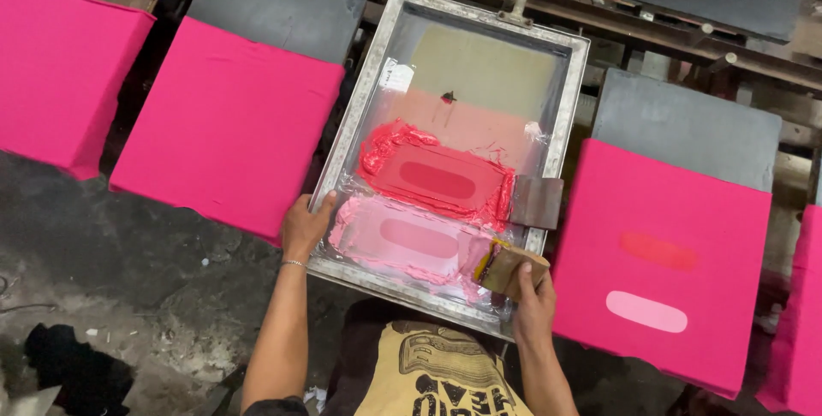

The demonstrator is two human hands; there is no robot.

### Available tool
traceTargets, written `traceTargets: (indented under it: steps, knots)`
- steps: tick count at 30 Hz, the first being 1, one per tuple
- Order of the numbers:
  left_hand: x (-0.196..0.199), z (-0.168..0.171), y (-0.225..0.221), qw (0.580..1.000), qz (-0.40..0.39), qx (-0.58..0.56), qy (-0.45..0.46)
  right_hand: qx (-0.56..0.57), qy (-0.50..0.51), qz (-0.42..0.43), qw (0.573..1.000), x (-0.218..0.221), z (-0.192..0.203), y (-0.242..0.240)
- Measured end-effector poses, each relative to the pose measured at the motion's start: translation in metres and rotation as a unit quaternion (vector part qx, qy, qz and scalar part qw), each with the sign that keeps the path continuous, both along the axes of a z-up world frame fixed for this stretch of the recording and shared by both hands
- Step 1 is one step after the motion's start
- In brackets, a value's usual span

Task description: Screen printing designs onto pink fabric pieces using a screen and squeegee at a fast, professional pace.

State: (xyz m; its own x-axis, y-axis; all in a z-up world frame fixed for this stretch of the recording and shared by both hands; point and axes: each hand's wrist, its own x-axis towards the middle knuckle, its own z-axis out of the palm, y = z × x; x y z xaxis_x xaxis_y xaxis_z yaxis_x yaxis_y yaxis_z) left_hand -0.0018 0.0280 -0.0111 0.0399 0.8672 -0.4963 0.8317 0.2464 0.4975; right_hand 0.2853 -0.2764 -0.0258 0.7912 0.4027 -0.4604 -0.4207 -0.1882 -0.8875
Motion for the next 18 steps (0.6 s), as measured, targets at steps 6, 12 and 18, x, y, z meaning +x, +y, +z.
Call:
traceTargets:
  steps: [6,12,18]
  knots:
    - [-0.003,-0.015,0.003,0.998,0.014,-0.002,-0.066,-0.030,-0.039,-0.005,0.999,0.004,-0.052,-0.007]
    - [-0.014,-0.081,0.015,0.994,0.037,0.031,-0.102,-0.091,-0.137,0.005,0.986,0.005,-0.019,0.004]
    - [-0.020,-0.102,0.014,0.985,0.086,0.036,-0.145,-0.302,-0.269,0.192,0.894,0.002,0.046,0.031]
